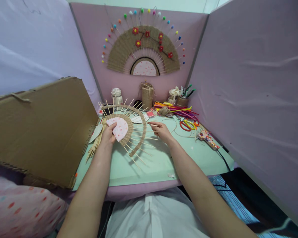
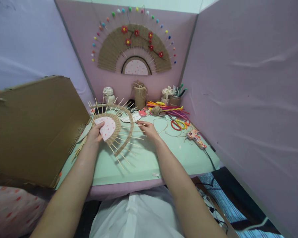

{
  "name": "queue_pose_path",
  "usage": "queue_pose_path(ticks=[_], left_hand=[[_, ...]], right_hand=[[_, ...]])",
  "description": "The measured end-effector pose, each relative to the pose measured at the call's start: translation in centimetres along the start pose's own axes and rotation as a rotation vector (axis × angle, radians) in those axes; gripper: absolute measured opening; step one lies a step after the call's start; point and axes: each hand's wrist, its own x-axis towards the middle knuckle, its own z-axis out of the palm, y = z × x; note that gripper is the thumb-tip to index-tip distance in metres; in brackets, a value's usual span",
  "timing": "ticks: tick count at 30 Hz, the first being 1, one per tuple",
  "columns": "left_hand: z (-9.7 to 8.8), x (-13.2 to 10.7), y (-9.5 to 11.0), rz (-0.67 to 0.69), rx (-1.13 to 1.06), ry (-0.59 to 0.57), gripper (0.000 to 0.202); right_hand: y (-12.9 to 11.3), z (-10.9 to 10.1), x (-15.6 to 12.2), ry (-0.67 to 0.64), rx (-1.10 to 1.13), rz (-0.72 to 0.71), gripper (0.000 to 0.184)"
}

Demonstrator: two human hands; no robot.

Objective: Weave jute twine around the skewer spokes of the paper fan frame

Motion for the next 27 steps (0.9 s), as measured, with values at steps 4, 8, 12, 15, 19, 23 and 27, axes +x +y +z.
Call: queue_pose_path(ticks=[4,8,12,15,19,23,27], left_hand=[[-0.1,-0.1,0.1,-0.03,0.013,-0.042,0.02],[-0.2,0.0,0.2,0.029,0.023,-0.048,0.021],[-0.5,0.2,0.4,0.103,0.032,-0.04,0.024],[-0.7,0.3,0.5,0.097,0.052,-0.034,0.024],[-0.7,0.3,0.5,0.098,0.052,-0.017,0.025],[-0.8,0.4,0.4,0.094,0.068,-0.018,0.024],[-1.0,0.7,0.4,0.101,0.077,-0.02,0.027]], right_hand=[[-0.4,-0.2,-0.3,-0.026,-0.068,0.005,0.041],[-0.6,-0.3,-0.5,-0.021,-0.151,-0.006,0.042],[-1.0,-0.5,-0.7,-0.004,-0.22,-0.018,0.04],[-1.3,-0.8,-0.8,-0.012,-0.249,-0.029,0.04],[-1.5,-1.0,-0.9,-0.03,-0.258,-0.041,0.036],[-1.3,-1.3,-0.8,-0.075,-0.256,-0.036,0.031],[-1.2,-1.6,-0.8,-0.116,-0.287,-0.025,0.031]])
